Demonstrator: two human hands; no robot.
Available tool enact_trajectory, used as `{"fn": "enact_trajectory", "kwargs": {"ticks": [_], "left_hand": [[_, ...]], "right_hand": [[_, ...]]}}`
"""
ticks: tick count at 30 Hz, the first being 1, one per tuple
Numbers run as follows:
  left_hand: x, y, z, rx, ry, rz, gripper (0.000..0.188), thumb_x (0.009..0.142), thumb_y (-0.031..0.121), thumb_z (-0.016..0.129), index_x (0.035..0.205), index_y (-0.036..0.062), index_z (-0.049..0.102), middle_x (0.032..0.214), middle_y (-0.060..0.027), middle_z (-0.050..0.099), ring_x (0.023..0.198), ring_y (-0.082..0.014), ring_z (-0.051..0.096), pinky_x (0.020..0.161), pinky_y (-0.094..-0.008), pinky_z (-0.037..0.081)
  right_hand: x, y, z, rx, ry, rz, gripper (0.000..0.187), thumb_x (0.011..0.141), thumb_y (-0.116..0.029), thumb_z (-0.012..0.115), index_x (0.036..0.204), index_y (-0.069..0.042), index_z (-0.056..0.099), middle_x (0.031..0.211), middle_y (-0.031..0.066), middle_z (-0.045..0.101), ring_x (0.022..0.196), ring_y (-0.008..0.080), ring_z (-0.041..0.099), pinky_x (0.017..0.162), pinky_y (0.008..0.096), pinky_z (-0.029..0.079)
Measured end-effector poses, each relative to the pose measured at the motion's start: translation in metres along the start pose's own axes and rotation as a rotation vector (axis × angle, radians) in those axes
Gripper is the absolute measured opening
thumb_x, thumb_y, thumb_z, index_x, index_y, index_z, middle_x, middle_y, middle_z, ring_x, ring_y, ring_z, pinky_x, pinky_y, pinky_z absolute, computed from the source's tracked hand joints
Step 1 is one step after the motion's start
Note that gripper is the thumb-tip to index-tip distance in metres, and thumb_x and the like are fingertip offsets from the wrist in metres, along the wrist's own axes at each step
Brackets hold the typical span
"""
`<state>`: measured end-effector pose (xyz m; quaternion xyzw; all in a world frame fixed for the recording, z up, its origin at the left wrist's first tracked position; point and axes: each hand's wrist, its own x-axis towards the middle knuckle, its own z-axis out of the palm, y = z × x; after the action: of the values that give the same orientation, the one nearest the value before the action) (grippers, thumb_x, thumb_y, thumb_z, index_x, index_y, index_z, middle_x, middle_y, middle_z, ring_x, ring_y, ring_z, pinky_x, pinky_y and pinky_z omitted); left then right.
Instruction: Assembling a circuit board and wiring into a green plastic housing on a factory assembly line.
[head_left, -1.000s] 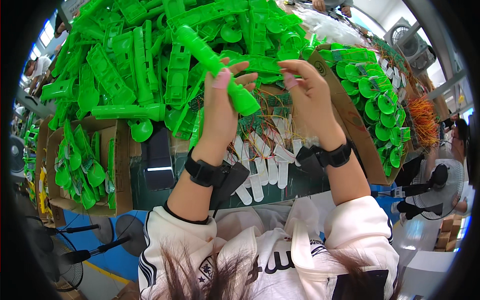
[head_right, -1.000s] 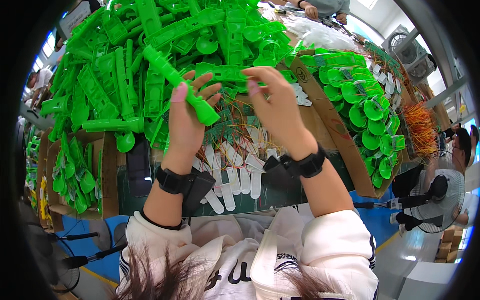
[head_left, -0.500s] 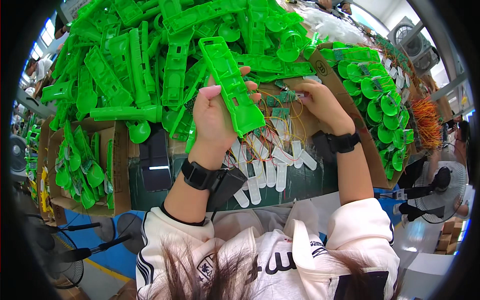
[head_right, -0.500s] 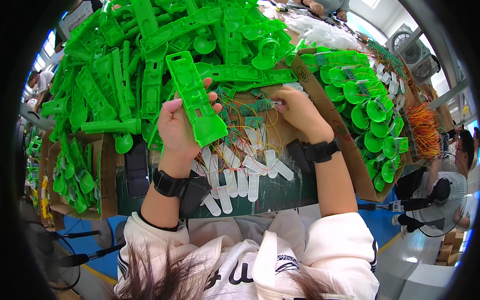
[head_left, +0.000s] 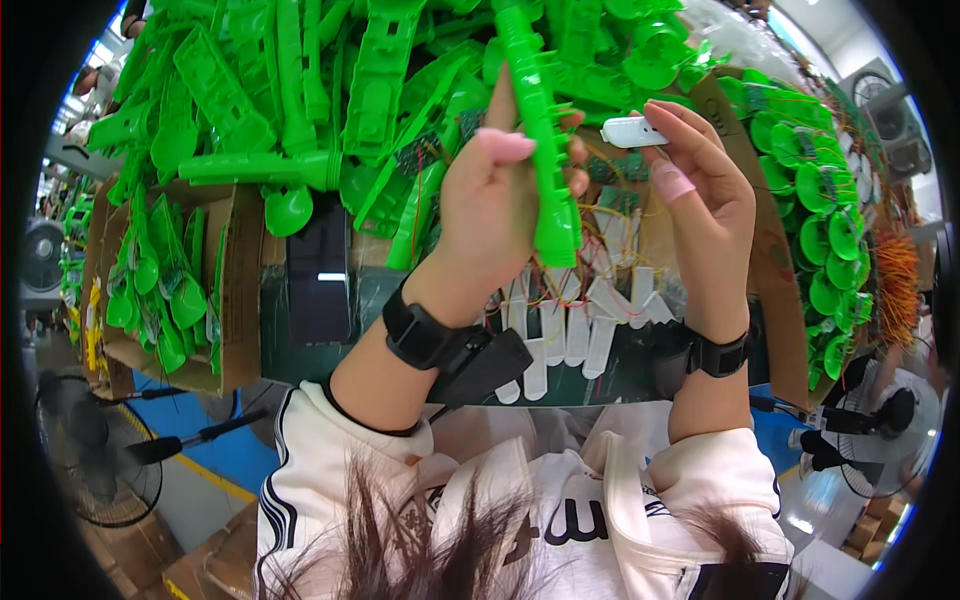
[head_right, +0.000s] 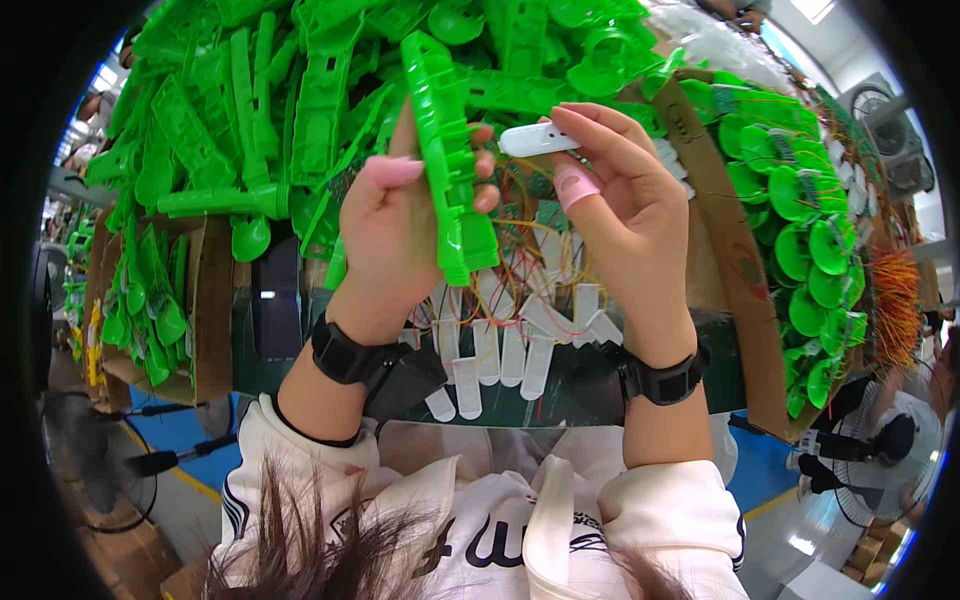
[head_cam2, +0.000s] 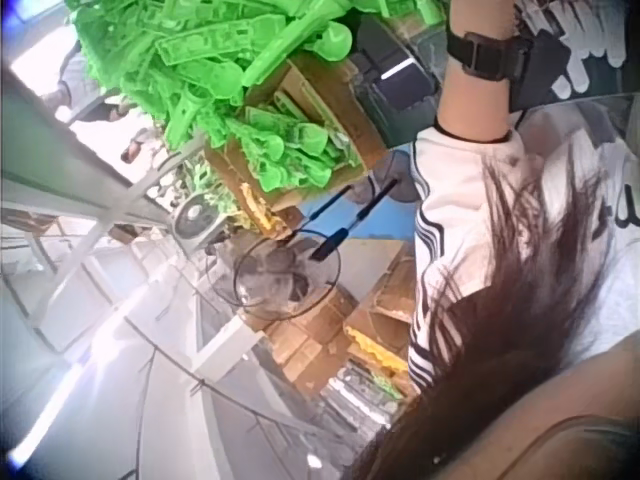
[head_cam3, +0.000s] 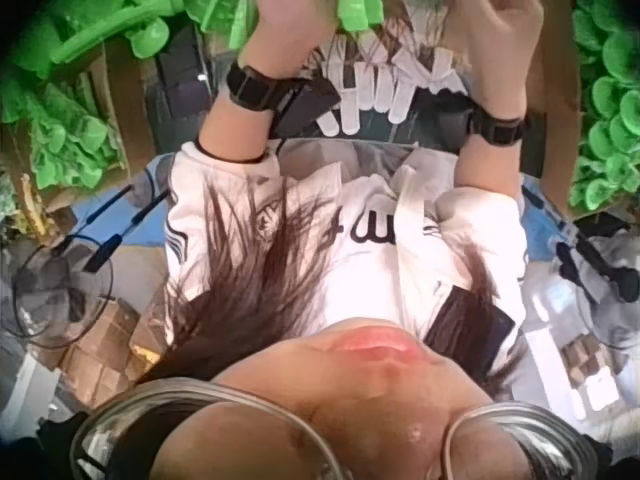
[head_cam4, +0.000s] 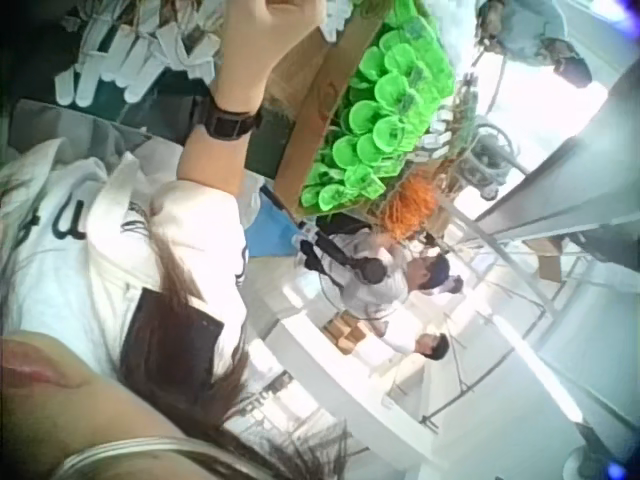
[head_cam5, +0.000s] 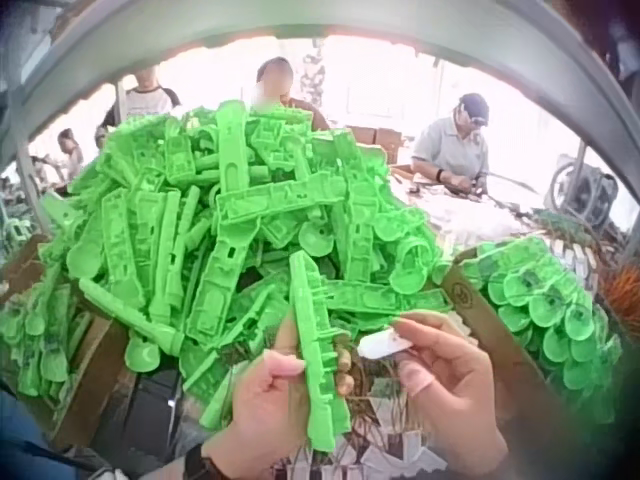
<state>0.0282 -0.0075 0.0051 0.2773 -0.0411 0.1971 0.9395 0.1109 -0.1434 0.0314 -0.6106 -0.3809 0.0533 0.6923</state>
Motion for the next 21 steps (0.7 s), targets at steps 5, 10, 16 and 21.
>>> {"fn": "enact_trajectory", "kwargs": {"ticks": [5,10,16,21], "left_hand": [[-0.001,0.001,0.003,0.137,-0.037,-0.035,0.057,0.075,0.015,0.037,0.132,0.0087,0.03,0.118,-0.0207,0.046,0.086,-0.0268,0.053,0.076,-0.0383,0.045],[-0.004,-0.003,0.01,0.173,0.067,-0.01,0.052,0.08,0.017,0.035,0.131,0.0081,0.029,0.12,-0.0202,0.046,0.09,-0.0267,0.055,0.073,-0.0364,0.046],[-0.009,0.001,0.013,0.274,0.044,-0.038,0.049,0.083,0.022,0.037,0.13,0.0089,0.029,0.116,-0.0161,0.046,0.088,-0.0223,0.055,0.066,-0.0332,0.047],[-0.004,-0.001,0.008,0.145,0.063,-0.044,0.046,0.084,0.027,0.041,0.124,0.0089,0.032,0.11,-0.0131,0.045,0.083,-0.019,0.054,0.06,-0.0308,0.046]], "right_hand": [[-0.013,0.018,0.009,0.288,-0.013,0.128,0.033,0.082,0.002,0.054,0.114,0.008,0.049,0.109,0.0133,0.053,0.097,0.0151,0.054,0.083,0.0256,0.043],[-0.015,0.009,0.015,0.443,0.044,0.279,0.031,0.081,0.001,0.056,0.11,0.007,0.05,0.102,0.0135,0.057,0.095,0.0178,0.056,0.083,0.0276,0.044],[-0.02,0.026,-0.004,0.289,0.046,-0.068,0.015,0.076,0.002,0.062,0.09,0.0,0.058,0.104,0.0134,0.057,0.09,0.0169,0.055,0.08,0.0264,0.043],[-0.021,0.023,-0.001,-0.005,-0.012,-0.325,0.01,0.073,0.001,0.065,0.08,-0.002,0.059,0.105,0.0141,0.057,0.09,0.0173,0.054,0.08,0.0294,0.042]]}}
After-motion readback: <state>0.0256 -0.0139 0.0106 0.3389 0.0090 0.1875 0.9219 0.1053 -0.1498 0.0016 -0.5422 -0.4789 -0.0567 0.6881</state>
